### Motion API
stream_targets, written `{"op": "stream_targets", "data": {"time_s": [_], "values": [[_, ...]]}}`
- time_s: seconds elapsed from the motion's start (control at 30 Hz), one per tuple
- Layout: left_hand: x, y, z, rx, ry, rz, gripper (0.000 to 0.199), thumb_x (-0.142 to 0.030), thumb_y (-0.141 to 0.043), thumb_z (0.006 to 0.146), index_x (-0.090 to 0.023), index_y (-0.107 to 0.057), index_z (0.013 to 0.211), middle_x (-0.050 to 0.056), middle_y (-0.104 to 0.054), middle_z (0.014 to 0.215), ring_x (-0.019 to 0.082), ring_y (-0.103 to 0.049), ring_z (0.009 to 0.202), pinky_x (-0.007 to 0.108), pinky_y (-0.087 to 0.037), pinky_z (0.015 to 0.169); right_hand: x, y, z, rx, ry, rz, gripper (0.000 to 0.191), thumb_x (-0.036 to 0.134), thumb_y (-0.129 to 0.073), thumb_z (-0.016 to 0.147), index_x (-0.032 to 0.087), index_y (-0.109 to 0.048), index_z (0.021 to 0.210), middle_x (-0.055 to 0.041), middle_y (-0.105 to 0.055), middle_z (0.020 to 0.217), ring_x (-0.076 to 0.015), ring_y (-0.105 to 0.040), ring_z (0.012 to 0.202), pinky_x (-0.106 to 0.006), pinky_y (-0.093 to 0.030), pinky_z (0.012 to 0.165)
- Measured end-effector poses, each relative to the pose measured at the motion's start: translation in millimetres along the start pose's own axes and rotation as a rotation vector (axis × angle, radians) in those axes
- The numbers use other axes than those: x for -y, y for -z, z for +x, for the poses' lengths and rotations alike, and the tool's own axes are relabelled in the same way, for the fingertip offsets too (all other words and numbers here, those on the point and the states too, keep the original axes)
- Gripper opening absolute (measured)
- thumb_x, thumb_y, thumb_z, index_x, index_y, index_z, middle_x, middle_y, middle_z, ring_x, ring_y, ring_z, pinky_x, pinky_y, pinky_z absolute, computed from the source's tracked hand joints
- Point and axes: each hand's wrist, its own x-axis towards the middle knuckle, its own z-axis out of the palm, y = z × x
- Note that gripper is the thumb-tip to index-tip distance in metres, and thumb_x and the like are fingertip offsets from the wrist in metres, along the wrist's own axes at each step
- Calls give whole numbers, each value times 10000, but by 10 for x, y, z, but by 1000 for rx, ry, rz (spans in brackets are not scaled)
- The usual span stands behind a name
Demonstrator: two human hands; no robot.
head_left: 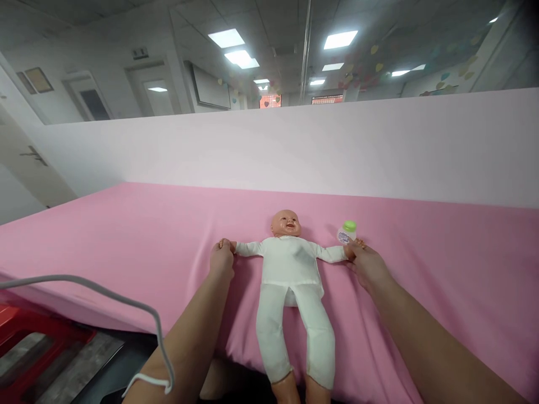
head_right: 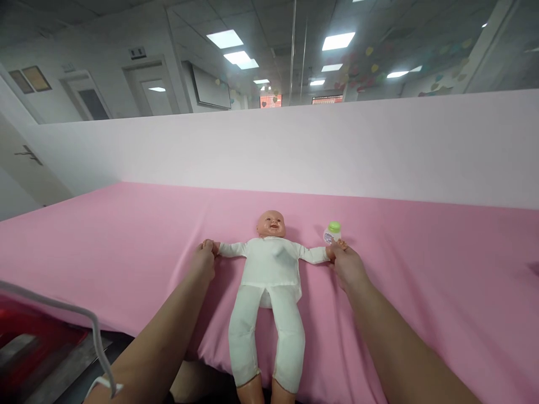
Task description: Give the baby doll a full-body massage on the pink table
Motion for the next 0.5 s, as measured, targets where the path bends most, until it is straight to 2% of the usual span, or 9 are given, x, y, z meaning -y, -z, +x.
{"op": "stream_targets", "data": {"time_s": [0.07, 0.17, 0.5], "values": [[-2, 34, 98, -26, 92, -36, 99, -124, -614, 845, -200, -612, 782, 23, -623, 755, 196, -673, 773, 352, -611, 795, 8, 35, 67, -19, -150, 60, 117, 230, -697, 942, 190, -683, 1051, -101, -727, 1127, -239, -741, 1036, -402, -658, 919], [-20, 67, 163, 11, 147, -83, 150, -45, -567, 794, -183, -605, 748, 48, -638, 757, 193, -676, 745, 368, -630, 819, 32, 70, 112, -7, -244, 122, 42, 188, -636, 989, 194, -660, 1022, -95, -718, 1073, -220, -748, 1010, -408, -651, 932], [-53, 56, 126, 34, 168, -134, 147, -51, -564, 800, -185, -591, 745, 46, -641, 736, 183, -672, 707, 374, -638, 833, -16, 103, 206, -34, -263, 177, 66, 199, -604, 1021, 194, -647, 970, -67, -711, 1039, -192, -740, 973, -420, -645, 951]]}}
